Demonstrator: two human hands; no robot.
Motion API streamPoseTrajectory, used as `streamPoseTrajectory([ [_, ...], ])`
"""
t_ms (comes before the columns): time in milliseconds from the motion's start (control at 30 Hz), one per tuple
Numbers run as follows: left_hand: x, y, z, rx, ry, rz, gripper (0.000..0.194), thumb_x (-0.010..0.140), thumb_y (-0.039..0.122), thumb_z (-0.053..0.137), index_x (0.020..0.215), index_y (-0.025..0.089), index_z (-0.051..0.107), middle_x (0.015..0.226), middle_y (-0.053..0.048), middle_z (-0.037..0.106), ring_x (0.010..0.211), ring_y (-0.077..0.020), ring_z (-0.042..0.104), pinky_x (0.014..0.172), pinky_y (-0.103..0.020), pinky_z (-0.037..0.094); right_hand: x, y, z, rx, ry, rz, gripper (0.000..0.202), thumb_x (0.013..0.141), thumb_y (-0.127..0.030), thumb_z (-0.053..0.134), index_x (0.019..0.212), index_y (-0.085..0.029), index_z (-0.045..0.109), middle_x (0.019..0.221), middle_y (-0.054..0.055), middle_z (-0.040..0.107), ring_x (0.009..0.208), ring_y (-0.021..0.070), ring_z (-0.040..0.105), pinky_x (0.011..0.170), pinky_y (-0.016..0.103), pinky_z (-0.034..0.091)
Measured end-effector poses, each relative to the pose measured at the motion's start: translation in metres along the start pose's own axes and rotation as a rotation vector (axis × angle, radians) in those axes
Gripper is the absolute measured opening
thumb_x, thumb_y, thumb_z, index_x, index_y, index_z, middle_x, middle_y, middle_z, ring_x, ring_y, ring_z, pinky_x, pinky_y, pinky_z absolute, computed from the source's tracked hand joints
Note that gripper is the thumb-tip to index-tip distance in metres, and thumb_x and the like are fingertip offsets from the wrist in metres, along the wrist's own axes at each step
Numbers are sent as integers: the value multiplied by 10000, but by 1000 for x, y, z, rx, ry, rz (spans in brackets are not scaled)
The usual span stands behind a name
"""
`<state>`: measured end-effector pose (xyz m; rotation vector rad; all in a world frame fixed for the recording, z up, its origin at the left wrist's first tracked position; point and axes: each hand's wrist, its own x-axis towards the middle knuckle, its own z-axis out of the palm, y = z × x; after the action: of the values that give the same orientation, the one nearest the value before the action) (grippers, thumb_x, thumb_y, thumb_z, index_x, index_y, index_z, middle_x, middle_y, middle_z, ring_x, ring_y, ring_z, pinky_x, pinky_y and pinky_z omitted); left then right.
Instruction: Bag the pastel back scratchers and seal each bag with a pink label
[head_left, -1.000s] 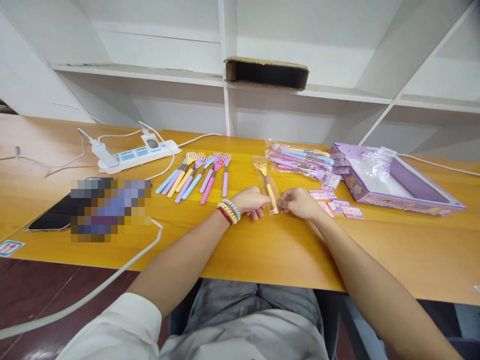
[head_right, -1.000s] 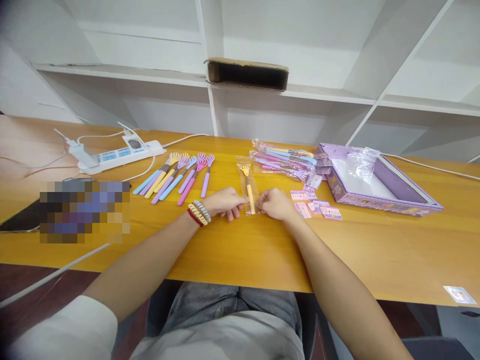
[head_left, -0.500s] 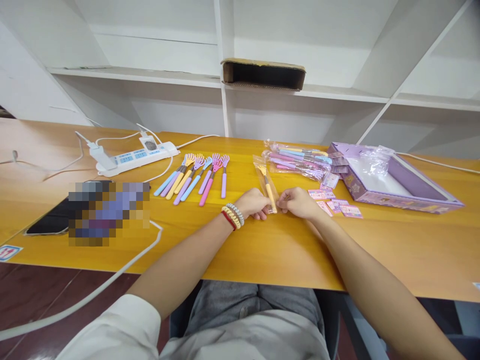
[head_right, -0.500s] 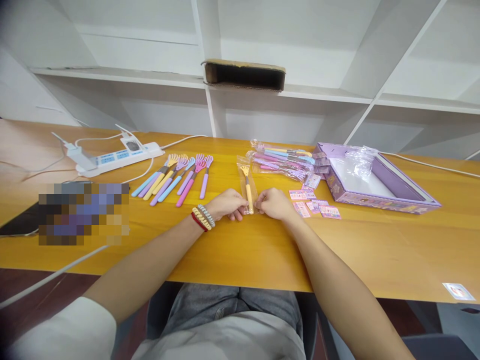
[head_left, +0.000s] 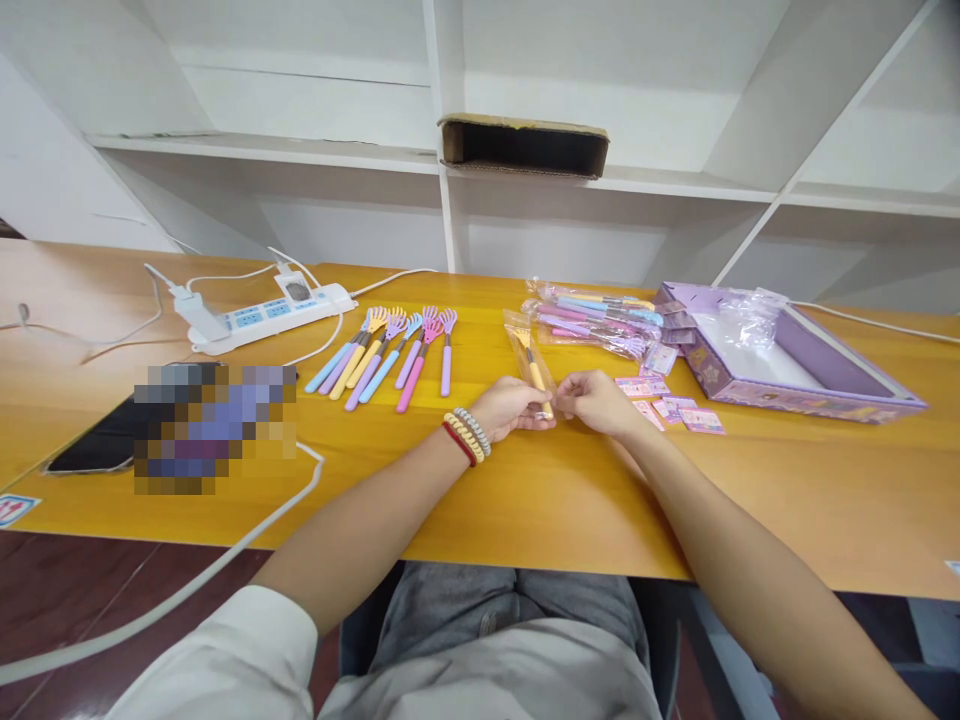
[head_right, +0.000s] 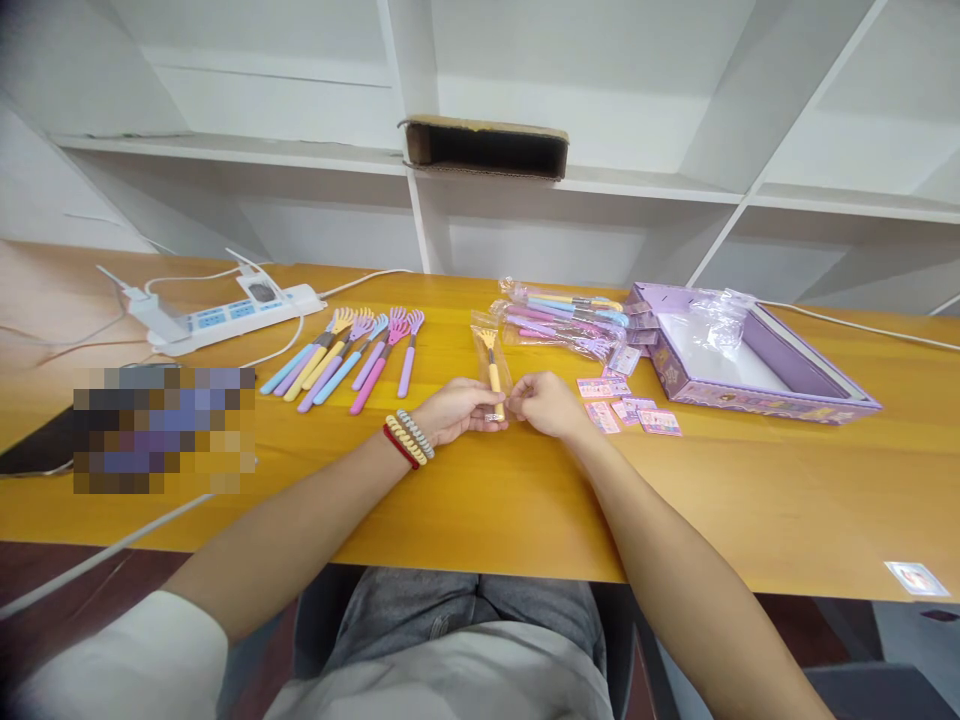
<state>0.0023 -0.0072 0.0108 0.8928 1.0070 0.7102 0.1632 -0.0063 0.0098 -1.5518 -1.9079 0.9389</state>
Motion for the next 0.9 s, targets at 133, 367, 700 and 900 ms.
streamPoseTrajectory([
  [133,-2,0,2,11,16,6,49,710,64,586,706,82,540,611,-61,601,576,-127,604,587,-276,543,0,1,2,11,-6,0,148,636,-280,568,679,-144,606,557,0,609,483,91,500,464,197,352],
  [367,-3,2,2,92,-42,110,30,780,87,526,806,81,541,655,-73,616,606,-133,621,578,-260,532,6,11,4,118,97,-56,225,642,-336,620,767,-152,583,565,-12,574,485,97,482,472,213,353],
  [700,1,3,-6,287,-109,377,159,787,116,547,918,124,458,685,-9,576,628,-112,611,583,-260,542,4,12,-1,219,-11,-182,234,687,-364,608,708,-131,608,608,2,569,529,90,464,517,220,364],
  [900,8,-4,-13,442,-137,421,152,793,173,545,868,144,416,677,-8,574,621,-126,616,563,-275,539,-2,2,-1,202,-71,-169,167,701,-287,559,686,-126,601,554,-16,542,489,76,444,475,199,348],
])
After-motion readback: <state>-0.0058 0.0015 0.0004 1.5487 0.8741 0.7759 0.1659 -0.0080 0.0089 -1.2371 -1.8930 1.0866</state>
